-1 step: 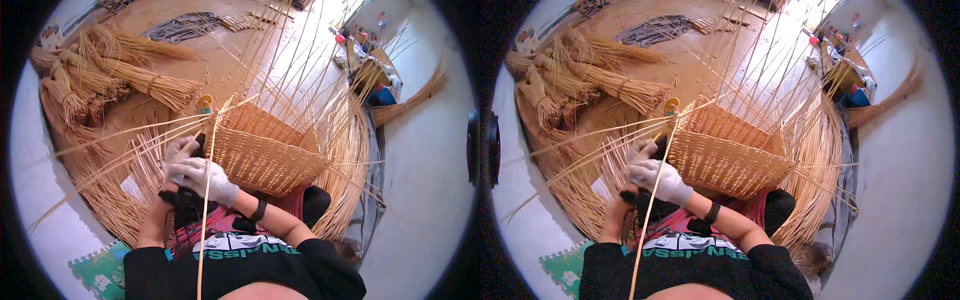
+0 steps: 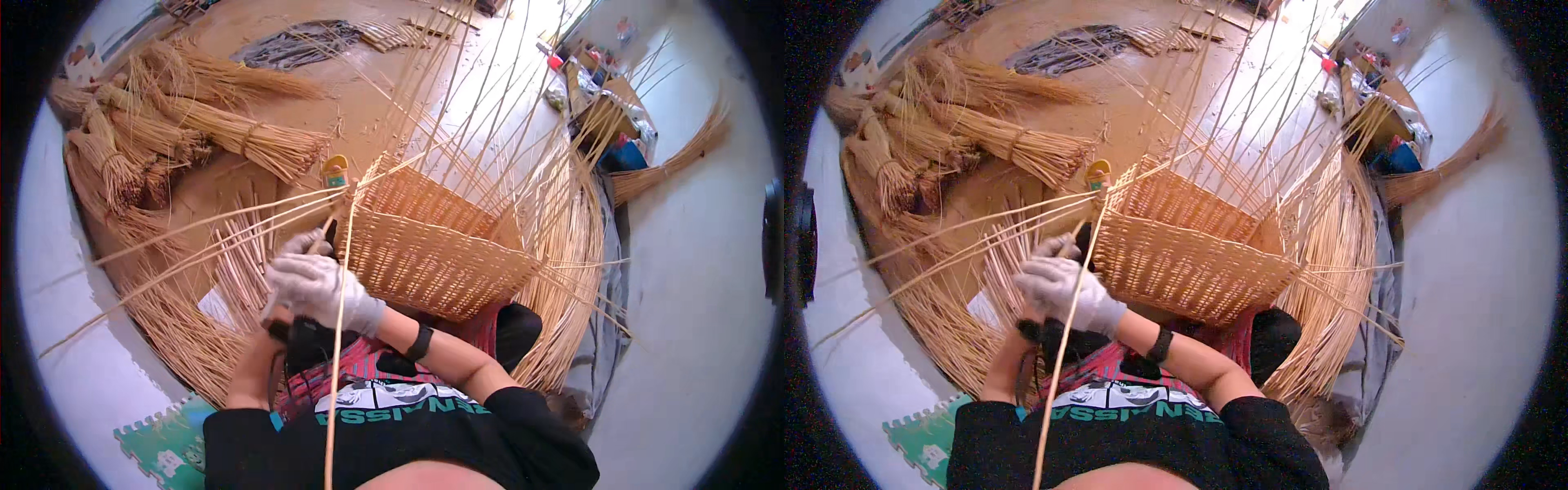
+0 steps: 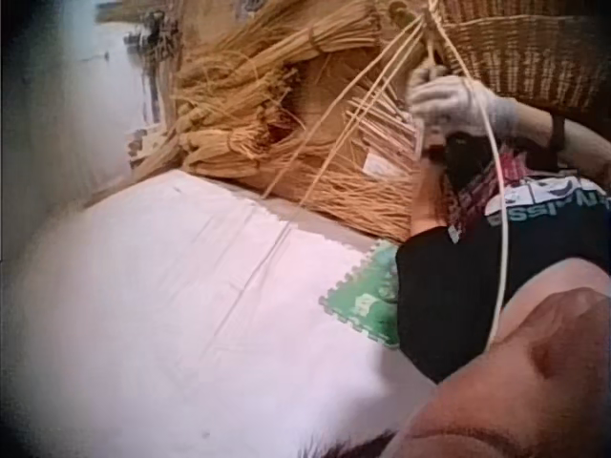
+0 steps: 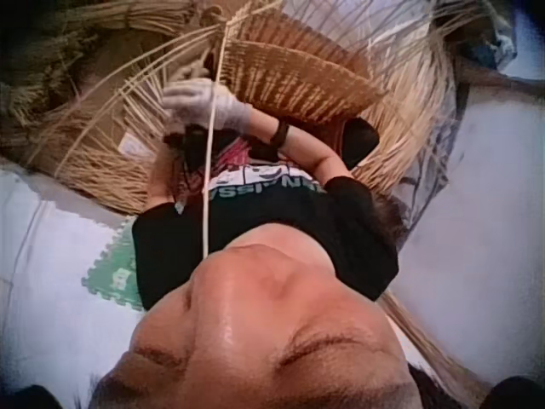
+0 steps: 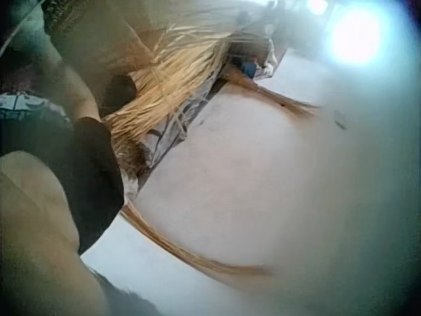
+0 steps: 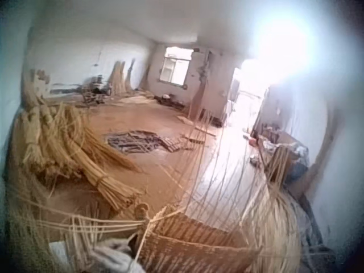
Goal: Weaving a wicker basket using long thin wooden strips while sitting on the floor.
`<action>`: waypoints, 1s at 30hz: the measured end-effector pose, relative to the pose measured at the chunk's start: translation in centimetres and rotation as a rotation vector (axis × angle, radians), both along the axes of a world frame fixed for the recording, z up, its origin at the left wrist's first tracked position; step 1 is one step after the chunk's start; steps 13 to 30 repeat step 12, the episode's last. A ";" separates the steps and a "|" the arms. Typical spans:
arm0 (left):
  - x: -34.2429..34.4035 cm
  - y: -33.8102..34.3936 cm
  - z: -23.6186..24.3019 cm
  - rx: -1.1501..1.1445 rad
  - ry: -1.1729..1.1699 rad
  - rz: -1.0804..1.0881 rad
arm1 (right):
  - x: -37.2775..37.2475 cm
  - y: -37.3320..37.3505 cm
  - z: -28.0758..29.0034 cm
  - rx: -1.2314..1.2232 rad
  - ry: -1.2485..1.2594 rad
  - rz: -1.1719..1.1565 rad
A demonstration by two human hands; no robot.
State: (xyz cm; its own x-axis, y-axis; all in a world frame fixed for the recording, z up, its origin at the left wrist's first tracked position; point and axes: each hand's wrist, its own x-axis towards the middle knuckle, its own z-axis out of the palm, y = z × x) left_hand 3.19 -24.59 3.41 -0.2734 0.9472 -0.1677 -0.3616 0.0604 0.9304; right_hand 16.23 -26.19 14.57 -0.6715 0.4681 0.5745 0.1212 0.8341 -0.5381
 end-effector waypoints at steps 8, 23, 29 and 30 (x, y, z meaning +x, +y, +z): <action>0.3 2.7 8.3 0.520 0.830 -0.403 | 1.6 -2.5 0.1 0.019 -0.458 0.099; 0.7 7.3 8.2 0.562 0.562 -0.041 | 8.5 -1.6 -1.2 -0.156 -0.458 0.013; 0.7 7.3 8.2 0.562 0.562 -0.041 | 8.5 -1.6 -1.2 -0.156 -0.458 0.013; 0.7 7.3 8.2 0.562 0.562 -0.041 | 8.5 -1.6 -1.2 -0.156 -0.458 0.013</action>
